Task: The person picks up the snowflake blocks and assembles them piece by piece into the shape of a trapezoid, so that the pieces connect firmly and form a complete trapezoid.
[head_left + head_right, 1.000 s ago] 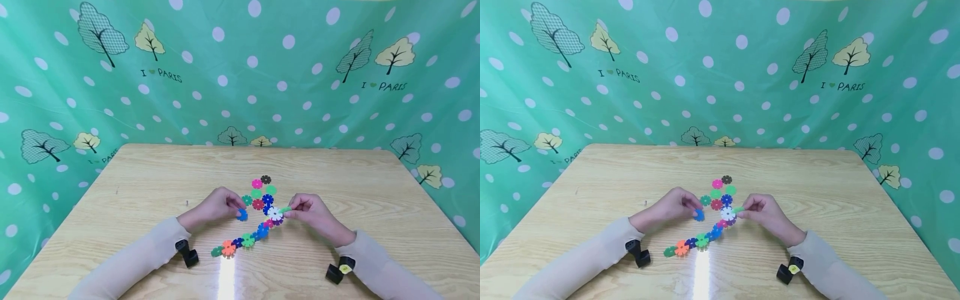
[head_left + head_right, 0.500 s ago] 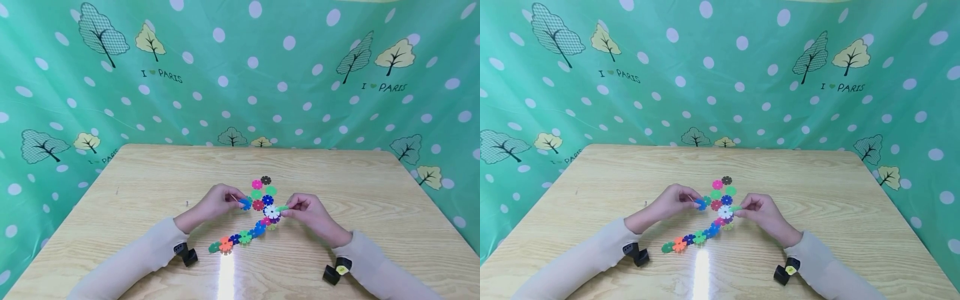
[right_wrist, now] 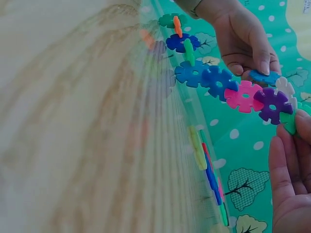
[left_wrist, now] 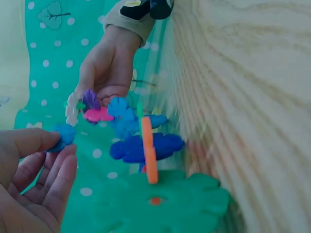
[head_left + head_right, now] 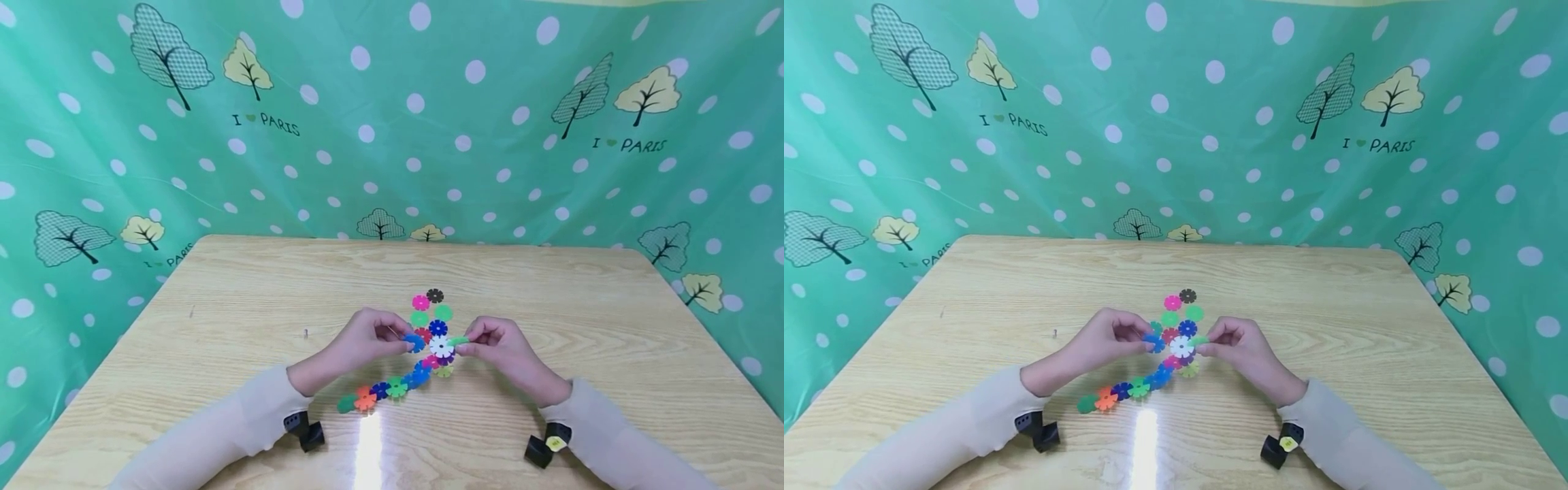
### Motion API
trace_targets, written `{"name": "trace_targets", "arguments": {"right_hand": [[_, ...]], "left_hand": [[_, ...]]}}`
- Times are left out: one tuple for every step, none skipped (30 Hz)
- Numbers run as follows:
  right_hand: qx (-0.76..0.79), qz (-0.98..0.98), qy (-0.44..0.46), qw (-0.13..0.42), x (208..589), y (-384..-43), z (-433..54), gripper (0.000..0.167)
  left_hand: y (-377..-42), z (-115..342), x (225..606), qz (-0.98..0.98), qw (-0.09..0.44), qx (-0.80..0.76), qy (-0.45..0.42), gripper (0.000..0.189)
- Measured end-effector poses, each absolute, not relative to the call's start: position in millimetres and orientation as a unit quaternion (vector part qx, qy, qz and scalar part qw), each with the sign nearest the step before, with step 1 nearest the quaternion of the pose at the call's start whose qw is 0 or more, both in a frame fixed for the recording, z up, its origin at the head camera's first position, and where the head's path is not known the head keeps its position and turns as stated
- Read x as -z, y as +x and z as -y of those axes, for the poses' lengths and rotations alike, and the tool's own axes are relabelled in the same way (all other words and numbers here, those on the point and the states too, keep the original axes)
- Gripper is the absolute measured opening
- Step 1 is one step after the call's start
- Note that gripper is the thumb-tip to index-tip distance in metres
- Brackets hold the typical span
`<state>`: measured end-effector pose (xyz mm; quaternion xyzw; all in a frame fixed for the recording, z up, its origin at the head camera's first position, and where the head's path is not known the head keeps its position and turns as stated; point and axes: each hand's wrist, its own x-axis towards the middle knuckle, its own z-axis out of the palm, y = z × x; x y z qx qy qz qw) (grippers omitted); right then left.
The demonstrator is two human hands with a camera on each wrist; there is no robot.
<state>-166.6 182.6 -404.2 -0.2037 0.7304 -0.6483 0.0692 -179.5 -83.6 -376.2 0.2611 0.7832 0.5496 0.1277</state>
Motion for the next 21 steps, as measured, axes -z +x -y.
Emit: {"name": "trace_targets", "arguments": {"right_hand": [[0.648,-0.731,-0.202,0.070,404.1,-166.6,-182.3,0.014],[0.649,-0.730,-0.202,0.070,403.9,-166.6,-181.9,0.015],[0.649,-0.730,-0.201,0.071,403.7,-166.7,-181.6,0.015],[0.649,-0.730,-0.201,0.071,403.5,-166.7,-181.3,0.015],[0.649,-0.730,-0.201,0.071,403.3,-166.7,-181.2,0.014],[0.649,-0.730,-0.202,0.071,403.0,-166.6,-181.0,0.014],[0.649,-0.730,-0.200,0.072,402.6,-166.3,-180.9,0.013],[0.649,-0.730,-0.202,0.071,402.2,-166.1,-180.8,0.012],[0.648,-0.731,-0.202,0.071,401.9,-165.9,-180.7,0.011],[0.649,-0.730,-0.202,0.072,401.5,-165.6,-180.6,0.009],[0.650,-0.730,-0.201,0.073,401.1,-165.2,-180.6,0.009],[0.650,-0.729,-0.200,0.075,400.9,-164.9,-180.6,0.008],[0.651,-0.729,-0.198,0.077,400.8,-164.6,-180.7,0.007],[0.651,-0.729,-0.197,0.079,400.8,-164.5,-180.8,0.007],[0.652,-0.728,-0.197,0.081,400.8,-164.3,-180.9,0.007],[0.653,-0.726,-0.197,0.083,401.1,-164.3,-181.3,0.008],[0.653,-0.726,-0.199,0.084,401.4,-164.4,-181.6,0.010],[0.654,-0.724,-0.202,0.085,401.7,-164.6,-181.8,0.012],[0.654,-0.723,-0.206,0.086,402.2,-164.9,-182.1,0.013],[0.654,-0.721,-0.210,0.087,402.8,-165.4,-182.4,0.013],[0.654,-0.719,-0.216,0.088,403.4,-165.8,-182.8,0.014]], "left_hand": [[-178.3,83.0,376.0,-0.781,0.128,-0.552,0.262,0.010],[-177.5,82.2,376.3,-0.781,0.127,-0.553,0.263,0.010],[-176.7,81.5,376.6,-0.780,0.126,-0.553,0.263,0.010],[-176.1,80.5,376.8,-0.782,0.125,-0.552,0.261,0.009],[-175.7,79.6,377.3,-0.782,0.124,-0.552,0.261,0.010],[-175.4,78.7,378.0,-0.782,0.122,-0.553,0.262,0.010],[-175.1,77.7,378.5,-0.782,0.120,-0.553,0.263,0.011],[-175.0,76.8,379.2,-0.782,0.117,-0.552,0.263,0.011],[-174.9,76.0,379.8,-0.783,0.115,-0.552,0.263,0.011],[-174.8,75.1,380.4,-0.784,0.112,-0.551,0.263,0.010],[-174.4,74.4,380.8,-0.784,0.111,-0.551,0.262,0.010],[-173.8,73.7,380.9,-0.784,0.109,-0.553,0.261,0.010],[-173.4,73.0,381.0,-0.785,0.107,-0.552,0.259,0.009],[-173.0,72.3,381.0,-0.786,0.106,-0.552,0.256,0.008],[-172.6,71.6,381.1,-0.788,0.106,-0.552,0.252,0.008],[-172.2,71.0,381.0,-0.788,0.105,-0.552,0.251,0.008],[-172.0,70.5,381.0,-0.789,0.105,-0.552,0.249,0.008],[-171.9,70.1,380.9,-0.790,0.103,-0.552,0.248,0.007],[-171.8,69.7,380.8,-0.790,0.102,-0.551,0.247,0.007],[-172.0,69.5,380.9,-0.790,0.100,-0.552,0.247,0.007],[-172.1,69.4,381.0,-0.790,0.098,-0.552,0.247,0.007]]}}
